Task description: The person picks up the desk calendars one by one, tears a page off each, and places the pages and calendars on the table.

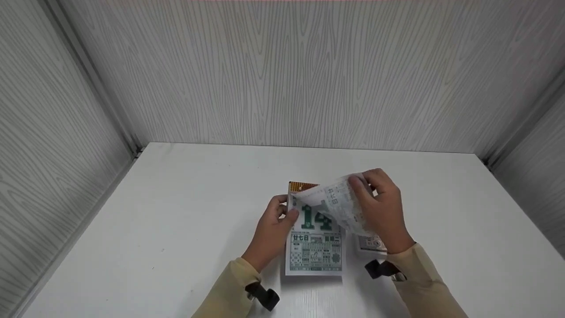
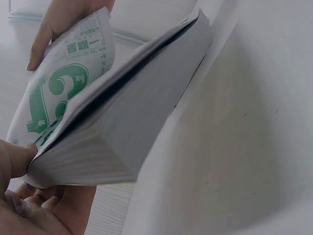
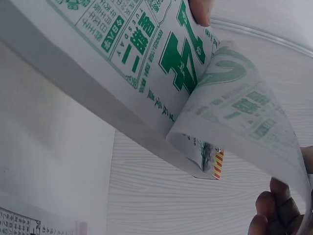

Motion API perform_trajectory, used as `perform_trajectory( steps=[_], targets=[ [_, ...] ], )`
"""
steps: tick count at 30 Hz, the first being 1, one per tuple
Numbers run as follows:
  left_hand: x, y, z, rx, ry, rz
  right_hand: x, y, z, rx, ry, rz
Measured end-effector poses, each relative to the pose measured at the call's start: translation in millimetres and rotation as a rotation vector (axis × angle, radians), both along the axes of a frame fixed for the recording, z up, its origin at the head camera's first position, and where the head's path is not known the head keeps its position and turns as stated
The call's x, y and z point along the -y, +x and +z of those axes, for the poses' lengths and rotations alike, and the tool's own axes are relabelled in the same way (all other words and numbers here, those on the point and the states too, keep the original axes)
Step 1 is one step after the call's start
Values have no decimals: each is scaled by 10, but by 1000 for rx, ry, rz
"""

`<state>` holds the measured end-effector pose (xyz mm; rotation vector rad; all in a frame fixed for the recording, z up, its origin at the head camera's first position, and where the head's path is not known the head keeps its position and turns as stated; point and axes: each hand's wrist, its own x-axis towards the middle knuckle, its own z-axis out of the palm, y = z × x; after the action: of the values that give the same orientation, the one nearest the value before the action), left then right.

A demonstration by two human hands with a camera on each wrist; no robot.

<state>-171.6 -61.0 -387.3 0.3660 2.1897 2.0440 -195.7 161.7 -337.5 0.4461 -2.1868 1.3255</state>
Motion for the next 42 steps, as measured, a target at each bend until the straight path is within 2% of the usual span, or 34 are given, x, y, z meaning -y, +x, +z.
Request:
perform_trajectory(
  steps=[5, 12, 19, 23, 31, 36, 42],
  targets=[
    [-1, 2, 5, 10, -8, 3, 24, 66, 73, 25, -1, -12],
    [5, 19, 26, 27, -17, 5, 50, 70, 42, 97, -72, -20],
    [21, 32, 30, 0, -33, -32, -116, -175, -280, 76, -45, -9],
    [10, 17, 12, -9, -30, -40, -137, -185, -303, 43, -18, -20],
    [-24, -112, -263, -22, -15, -33, -170, -203, -322, -39, 33, -32],
    [-30, -117, -297, -43, -30, -11, -166, -210, -317, -81, 74, -52],
    [-32, -110, -297, -44, -36, -3, -163, -215, -313, -85, 85, -53]
  ],
)
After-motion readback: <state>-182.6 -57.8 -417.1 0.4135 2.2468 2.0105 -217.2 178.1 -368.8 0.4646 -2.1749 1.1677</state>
